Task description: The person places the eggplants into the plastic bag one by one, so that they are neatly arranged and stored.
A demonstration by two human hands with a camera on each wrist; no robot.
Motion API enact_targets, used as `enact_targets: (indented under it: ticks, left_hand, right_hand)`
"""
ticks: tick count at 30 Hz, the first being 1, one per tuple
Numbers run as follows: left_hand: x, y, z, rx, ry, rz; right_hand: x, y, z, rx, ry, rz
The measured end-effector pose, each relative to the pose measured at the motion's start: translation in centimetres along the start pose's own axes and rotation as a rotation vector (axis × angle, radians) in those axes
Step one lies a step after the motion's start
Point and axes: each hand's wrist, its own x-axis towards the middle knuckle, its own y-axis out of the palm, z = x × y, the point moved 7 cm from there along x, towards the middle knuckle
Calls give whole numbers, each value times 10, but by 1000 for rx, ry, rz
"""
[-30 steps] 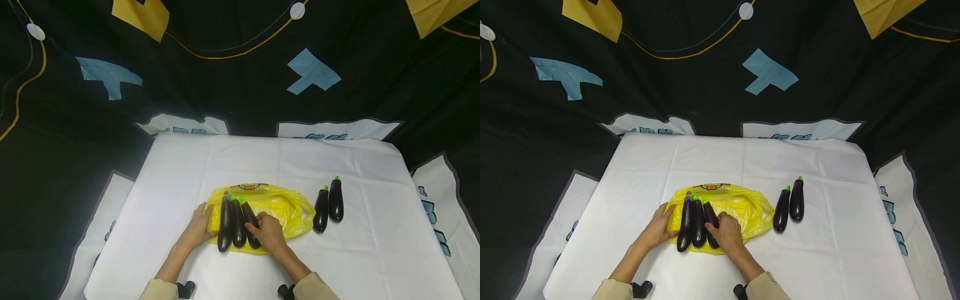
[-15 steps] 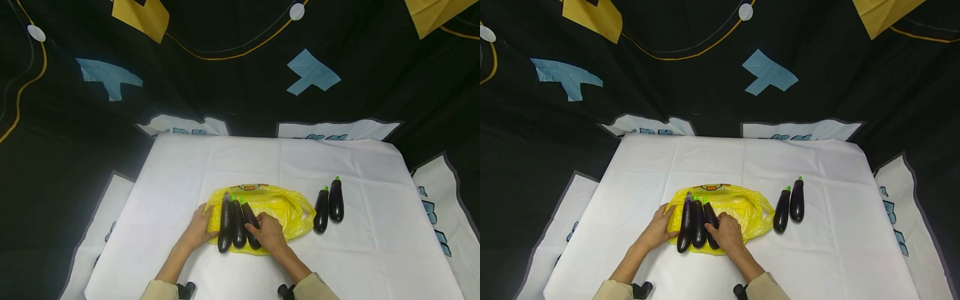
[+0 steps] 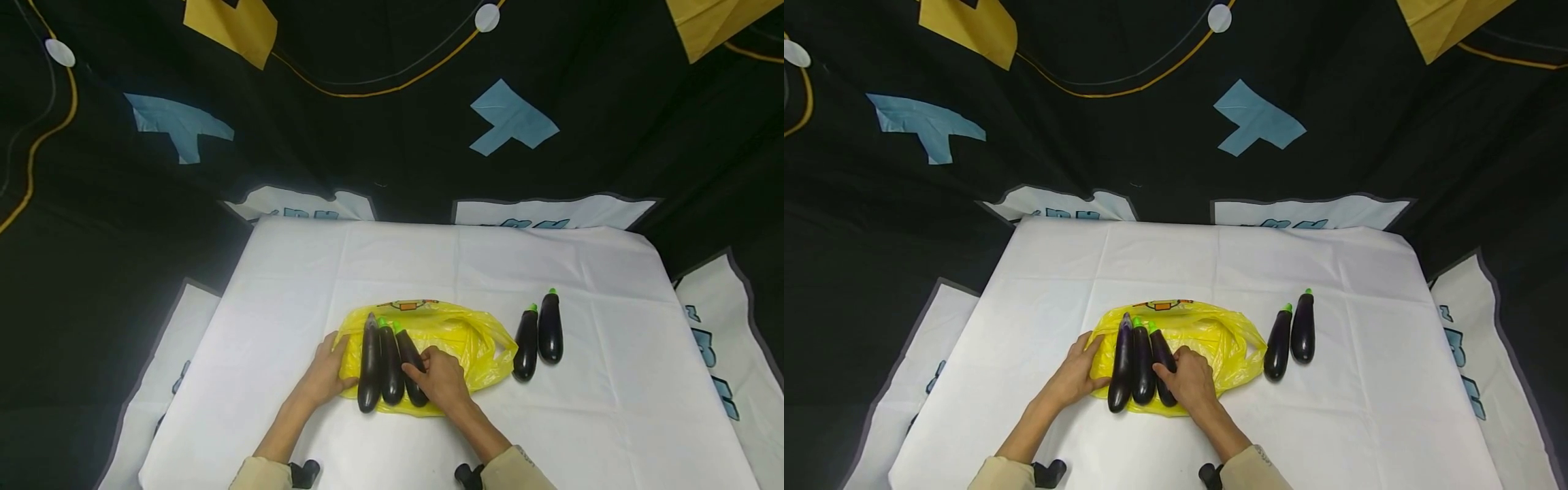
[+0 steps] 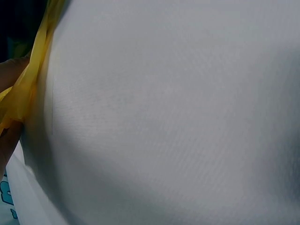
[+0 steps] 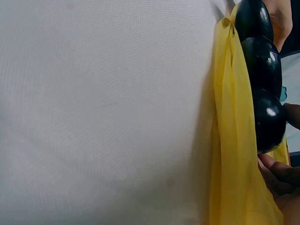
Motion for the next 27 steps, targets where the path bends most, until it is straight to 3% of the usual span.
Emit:
enact_targets:
  ticks: [17,27]
  left_hand:
    - [0,0,0,27,-7,15]
    - [0,-1,0,33,6,9]
  right_hand:
    - [0,-8,3,-3,22,5]
    - [-2,-22,5,13,43,-30]
